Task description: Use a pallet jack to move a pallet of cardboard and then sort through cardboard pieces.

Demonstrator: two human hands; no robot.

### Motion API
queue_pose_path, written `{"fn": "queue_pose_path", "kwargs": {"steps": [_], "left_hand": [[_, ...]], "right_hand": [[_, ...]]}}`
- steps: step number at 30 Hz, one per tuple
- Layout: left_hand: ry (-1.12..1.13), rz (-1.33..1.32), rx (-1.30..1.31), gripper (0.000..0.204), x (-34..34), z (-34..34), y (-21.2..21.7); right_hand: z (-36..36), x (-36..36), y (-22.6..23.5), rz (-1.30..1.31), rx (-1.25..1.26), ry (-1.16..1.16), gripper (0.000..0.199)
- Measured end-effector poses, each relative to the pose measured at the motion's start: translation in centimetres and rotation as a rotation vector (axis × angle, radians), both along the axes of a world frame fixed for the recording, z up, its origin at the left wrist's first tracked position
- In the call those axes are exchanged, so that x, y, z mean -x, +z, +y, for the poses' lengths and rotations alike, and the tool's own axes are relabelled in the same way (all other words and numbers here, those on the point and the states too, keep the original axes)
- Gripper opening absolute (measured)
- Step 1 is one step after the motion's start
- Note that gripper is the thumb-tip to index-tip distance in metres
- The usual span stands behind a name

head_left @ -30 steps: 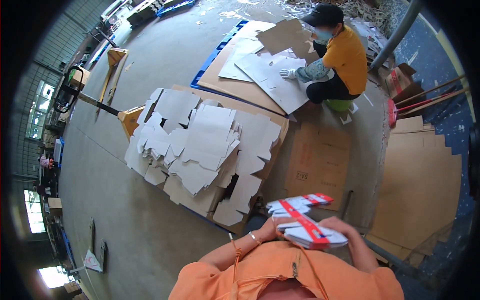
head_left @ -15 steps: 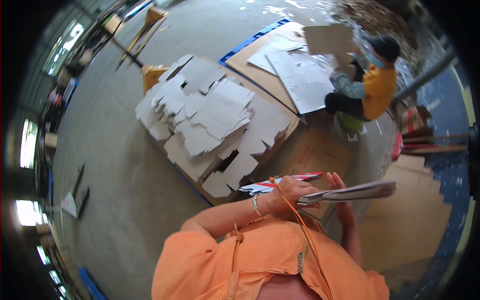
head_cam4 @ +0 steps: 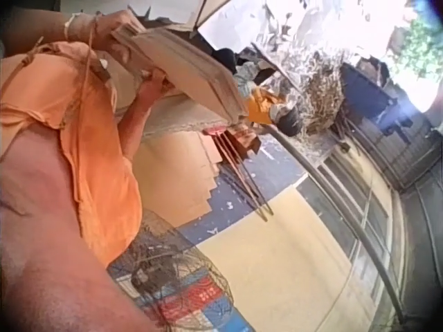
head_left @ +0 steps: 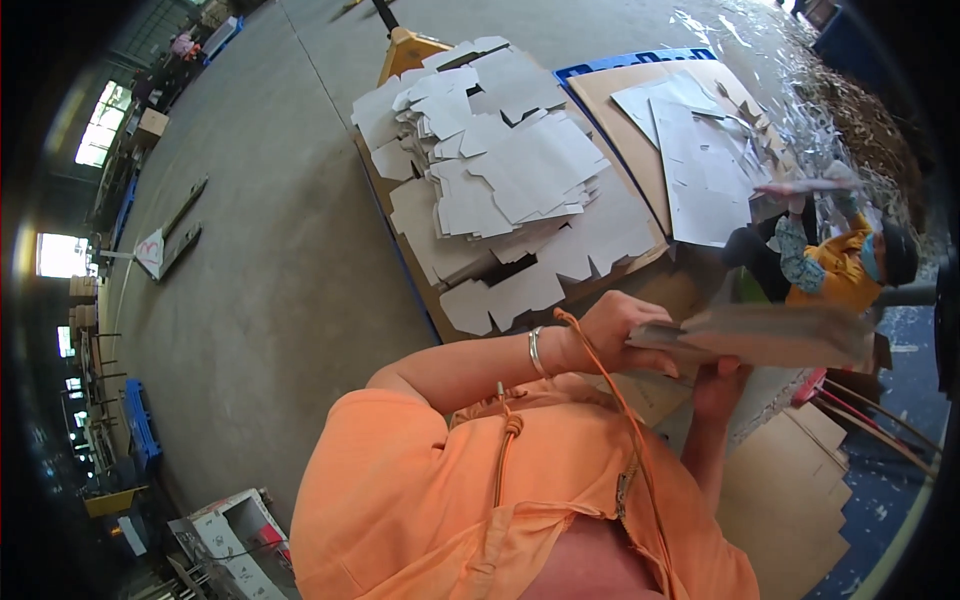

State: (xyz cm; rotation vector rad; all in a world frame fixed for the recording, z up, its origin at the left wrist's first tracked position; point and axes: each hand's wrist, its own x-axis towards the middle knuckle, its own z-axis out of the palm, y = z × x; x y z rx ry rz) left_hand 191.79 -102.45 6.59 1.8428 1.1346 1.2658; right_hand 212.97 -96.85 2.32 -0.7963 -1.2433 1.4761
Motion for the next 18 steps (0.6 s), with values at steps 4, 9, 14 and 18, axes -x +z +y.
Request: {"fn": "queue_pose_path", "kwargs": {"steps": [4, 9, 14, 18], "left_hand": [[-0.135, -0.069, 0.114, 0.048, 4.8, -0.1, -1.0], [-0.231, 0.096, 0.278, 0.070, 9.5, -1.7, -7.3], [-0.254, -0.174, 0.414, 0.067, 11.2, -1.5, -8.4], [-0.032, -0.151, 0.279, 0.067, 13.1, 0.2, -10.2]], "right_hand": [[1.3, 4.1, 4.1, 0.001, 0.102, -0.075, 0.057], [5.4, 6.1, 7.2, -0.061, -0.092, -0.067, 0.062], [8.7, 8.4, 12.0, -0.093, -0.116, 0.251, 0.064], [10.3, 11.3, 13.8, 0.089, -0.048, 0.022, 0.034]]}}
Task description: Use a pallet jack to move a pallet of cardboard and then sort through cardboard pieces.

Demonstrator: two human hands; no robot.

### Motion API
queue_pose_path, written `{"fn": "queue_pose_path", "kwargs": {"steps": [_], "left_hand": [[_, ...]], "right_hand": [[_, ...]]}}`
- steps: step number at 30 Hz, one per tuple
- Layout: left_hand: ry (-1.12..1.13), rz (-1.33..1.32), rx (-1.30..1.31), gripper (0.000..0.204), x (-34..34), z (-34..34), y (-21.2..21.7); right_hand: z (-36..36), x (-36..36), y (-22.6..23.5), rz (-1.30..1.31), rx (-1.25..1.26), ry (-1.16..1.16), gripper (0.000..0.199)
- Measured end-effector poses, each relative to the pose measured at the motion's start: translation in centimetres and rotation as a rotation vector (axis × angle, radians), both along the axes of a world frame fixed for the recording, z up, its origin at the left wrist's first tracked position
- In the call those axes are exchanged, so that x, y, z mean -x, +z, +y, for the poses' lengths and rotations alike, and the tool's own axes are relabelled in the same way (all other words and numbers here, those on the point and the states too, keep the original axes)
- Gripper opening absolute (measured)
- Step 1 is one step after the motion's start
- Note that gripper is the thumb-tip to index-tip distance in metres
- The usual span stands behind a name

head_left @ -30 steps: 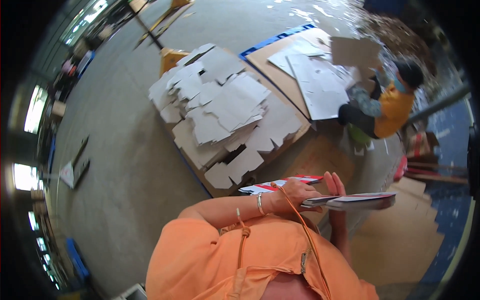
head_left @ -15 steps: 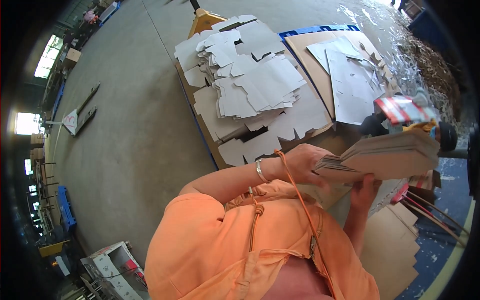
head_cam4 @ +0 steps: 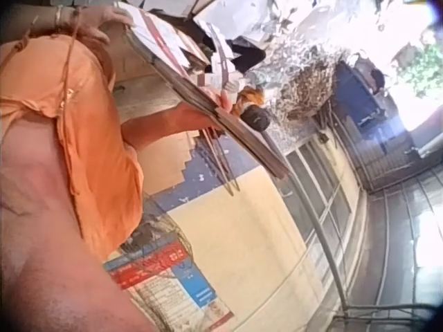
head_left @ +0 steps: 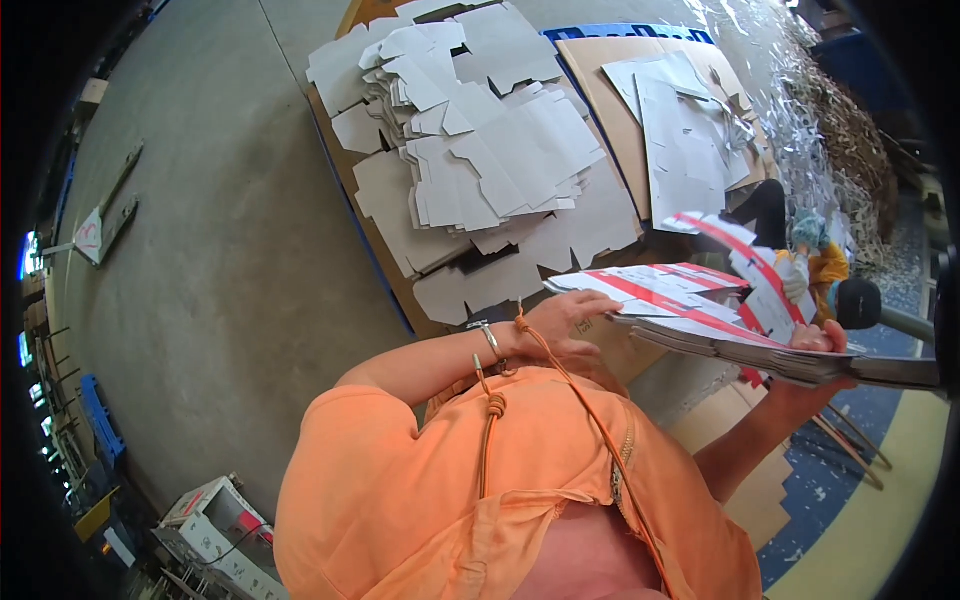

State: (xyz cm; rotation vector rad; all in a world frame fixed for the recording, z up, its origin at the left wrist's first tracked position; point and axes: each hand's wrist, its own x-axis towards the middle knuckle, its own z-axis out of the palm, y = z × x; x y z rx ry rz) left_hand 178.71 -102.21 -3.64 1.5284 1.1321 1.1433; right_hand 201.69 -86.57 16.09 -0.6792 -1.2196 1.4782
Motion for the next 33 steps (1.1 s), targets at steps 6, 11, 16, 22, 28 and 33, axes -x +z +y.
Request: {"fn": "queue_pose_path", "kwargs": {"steps": [6, 11, 16, 22, 28, 33], "left_hand": [[0.162, -0.007, -0.088, 0.047, 2.9, 3.2, -1.9], [0.266, -0.016, -0.153, 0.033, 5.0, 3.7, -0.8], [0.329, -0.366, 0.157, 0.029, 9.0, 3.0, 0.9], [0.723, -0.785, 0.584, 0.028, 16.8, 5.2, -13.9], [1.034, -0.869, 0.898, 0.028, 19.5, 5.6, -31.2], [1.019, -0.830, 0.931, 0.026, 19.1, 4.5, -30.7]], "right_hand": [[4.3, 7.2, 4.6, 0.122, -0.144, 0.485, 0.049], [10.3, 14.0, 7.7, -0.161, -0.145, 0.208, 0.050], [8.9, 35.2, 5.8, -0.375, -0.111, 0.193, 0.053], [14.9, 38.9, -13.4, -0.884, -0.741, 0.390, 0.060], [13.2, 18.5, -40.8, -1.460, -0.067, 0.336, 0.067], [9.9, 12.3, -50.0, -1.212, 0.630, 0.123, 0.084]]}}
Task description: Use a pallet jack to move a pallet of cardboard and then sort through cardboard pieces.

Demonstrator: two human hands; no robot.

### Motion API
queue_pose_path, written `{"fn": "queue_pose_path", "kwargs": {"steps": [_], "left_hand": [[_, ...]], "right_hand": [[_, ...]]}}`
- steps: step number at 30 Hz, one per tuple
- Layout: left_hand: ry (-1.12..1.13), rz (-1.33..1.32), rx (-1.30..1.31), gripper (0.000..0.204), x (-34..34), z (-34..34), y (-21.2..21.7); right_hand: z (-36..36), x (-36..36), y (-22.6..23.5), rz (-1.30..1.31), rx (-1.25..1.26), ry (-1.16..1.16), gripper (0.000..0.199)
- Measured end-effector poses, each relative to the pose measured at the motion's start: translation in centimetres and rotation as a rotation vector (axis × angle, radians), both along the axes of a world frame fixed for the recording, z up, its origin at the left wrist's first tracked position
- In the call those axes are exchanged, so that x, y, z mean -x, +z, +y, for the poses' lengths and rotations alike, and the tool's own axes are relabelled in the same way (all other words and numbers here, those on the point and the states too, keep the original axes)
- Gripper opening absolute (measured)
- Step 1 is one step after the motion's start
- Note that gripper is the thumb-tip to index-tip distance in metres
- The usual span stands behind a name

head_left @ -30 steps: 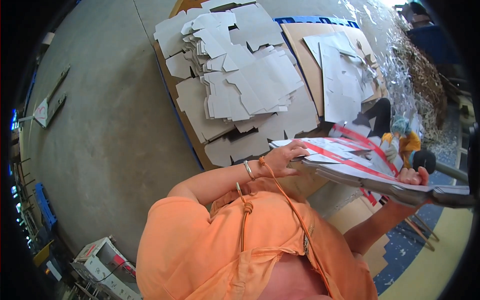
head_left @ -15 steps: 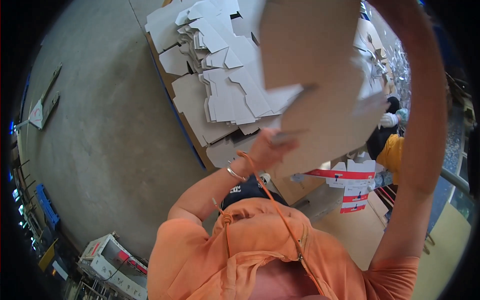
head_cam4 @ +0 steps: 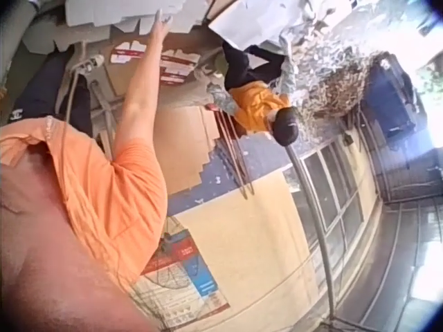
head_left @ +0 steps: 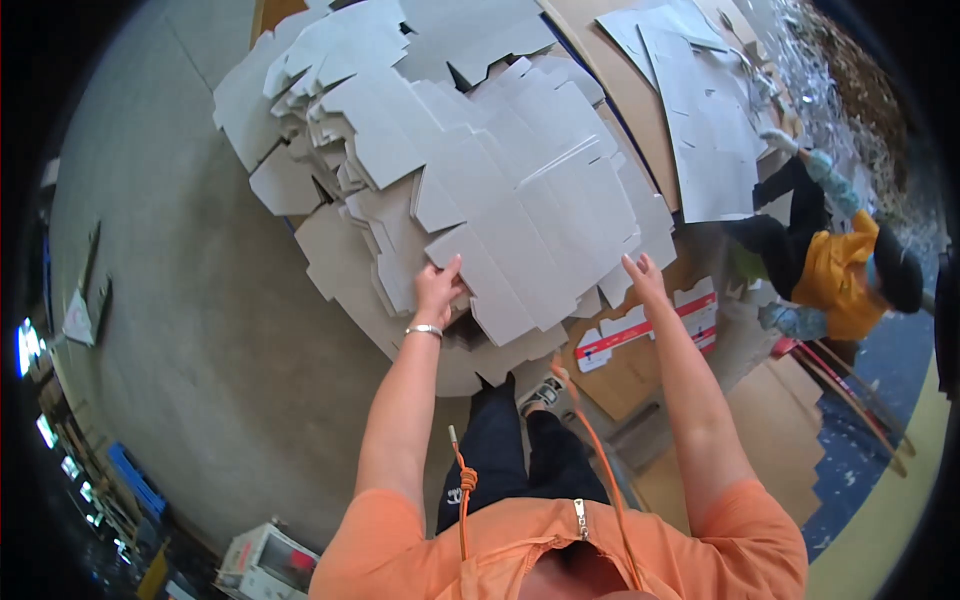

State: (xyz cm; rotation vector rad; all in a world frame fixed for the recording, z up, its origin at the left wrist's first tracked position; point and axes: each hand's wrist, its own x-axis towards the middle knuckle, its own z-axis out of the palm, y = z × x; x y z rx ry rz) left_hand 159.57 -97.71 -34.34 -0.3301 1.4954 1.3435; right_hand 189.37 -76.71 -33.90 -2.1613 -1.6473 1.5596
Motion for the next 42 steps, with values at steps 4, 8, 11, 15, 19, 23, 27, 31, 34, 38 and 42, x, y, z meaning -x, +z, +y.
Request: {"fn": "queue_pose_path", "kwargs": {"steps": [4, 8, 11, 15, 19, 23, 27, 31, 34, 38, 42], "left_hand": [[-0.002, -0.005, -0.008, 0.023, -0.3, 0.1, 0.1], [0.038, -0.086, -0.068, 0.027, -0.5, 0.6, 0.2], [0.076, -0.114, -0.117, 0.028, 0.1, 0.0, 1.5], [0.078, -0.167, -0.273, 0.026, 0.8, 1.2, 4.3], [0.152, -0.184, -0.271, 0.025, 0.2, 4.0, 2.2], [0.188, -0.050, -0.121, 0.021, 1.4, 3.5, -0.1], [0.083, -0.005, -0.177, 0.023, 2.2, 2.8, 0.0], [0.118, 0.045, -0.084, 0.022, 0.9, 3.8, -0.3], [0.099, 0.084, -0.070, 0.023, 0.8, 3.9, 0.2], [0.051, 0.074, -0.104, 0.024, 1.2, 3.8, -0.1], [0.073, 0.085, -0.096, 0.023, 0.9, 3.7, -0.5]], "right_hand": [[1.3, 1.3, -3.8, 0.177, 0.126, -0.421, 0.093], [2.0, 1.7, -4.9, 0.203, 0.045, -0.704, 0.082], [1.9, 2.1, -3.1, 0.442, 0.083, -0.774, 0.060], [4.4, 3.4, 1.1, 0.806, 0.005, -0.765, 0.036], [8.6, 5.1, -1.0, 0.881, -0.022, -0.660, 0.046], [6.5, 10.3, -3.3, 0.594, 0.119, -0.797, 0.056], [6.7, 8.6, -6.2, 0.497, 0.087, -0.571, 0.052], [8.1, 6.3, -6.6, 0.499, -0.024, -0.422, 0.045], [9.2, 5.9, -7.6, 0.838, 0.113, -0.561, 0.061], [10.9, 5.8, -8.9, 0.665, 0.102, -0.614, 0.086], [12.2, 6.9, -8.4, 0.809, 0.106, -0.686, 0.085]]}}
